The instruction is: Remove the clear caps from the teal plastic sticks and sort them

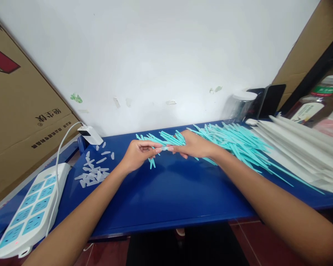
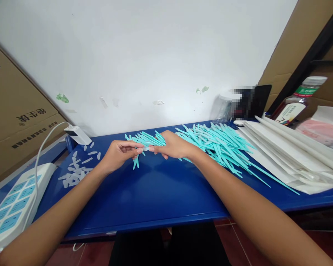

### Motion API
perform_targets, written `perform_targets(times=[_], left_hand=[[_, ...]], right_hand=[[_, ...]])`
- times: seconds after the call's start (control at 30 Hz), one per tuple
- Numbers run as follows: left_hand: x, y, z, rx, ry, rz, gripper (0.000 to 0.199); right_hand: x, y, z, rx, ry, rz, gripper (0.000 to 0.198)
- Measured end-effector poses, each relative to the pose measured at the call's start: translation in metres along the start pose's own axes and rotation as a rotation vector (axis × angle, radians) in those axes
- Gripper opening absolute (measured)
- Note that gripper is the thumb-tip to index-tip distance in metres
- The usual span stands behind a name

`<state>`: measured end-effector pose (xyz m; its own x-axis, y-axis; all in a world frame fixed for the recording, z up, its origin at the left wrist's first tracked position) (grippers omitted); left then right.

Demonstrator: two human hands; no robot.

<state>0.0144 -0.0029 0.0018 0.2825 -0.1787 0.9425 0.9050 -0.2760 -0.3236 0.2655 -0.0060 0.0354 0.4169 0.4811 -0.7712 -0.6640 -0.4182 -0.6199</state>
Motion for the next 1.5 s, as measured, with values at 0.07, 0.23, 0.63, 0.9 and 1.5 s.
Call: perform_targets(times=[0.07,0.23,0.63,0.9,1.5], left_hand=[[0.000,0.004,-0.002,-0.018,-0.009,0.007,0.035],[0.000,0.015,-0.004,-0.053,-0.085,-0.054,0.039],[0.002,0.025,-0.005,0.109,-0.184,-0.229,0.033],[0.005,0.000,0.001,0.183,-0.200,-0.240,0.036],[0.013,-0.047,0.002,0.269,0.040,0.641,0.046]], right_hand=[[-0.003,0.003,0.000,-0.020,-0.025,0.009,0.049],[-0.002,0.011,0.003,-0.014,-0.031,0.020,0.045],[0.003,0.011,0.004,-0.014,-0.051,0.032,0.044],[0.010,-0.007,0.003,0.076,-0.035,-0.058,0.042],[0.011,-0.039,-0.005,0.278,0.033,-0.118,0.037]])
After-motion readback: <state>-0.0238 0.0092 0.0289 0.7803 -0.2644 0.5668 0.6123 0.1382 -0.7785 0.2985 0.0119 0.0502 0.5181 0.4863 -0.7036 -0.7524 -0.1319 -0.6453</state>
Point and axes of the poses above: each hand's wrist, its own z-axis towards the middle knuckle, its own y-axis out of the palm, x = y × z, the point moved 1 cm from there along z, towards the middle knuckle, and after that the axes turned 8 degrees about -y, right-handed, at the moved point
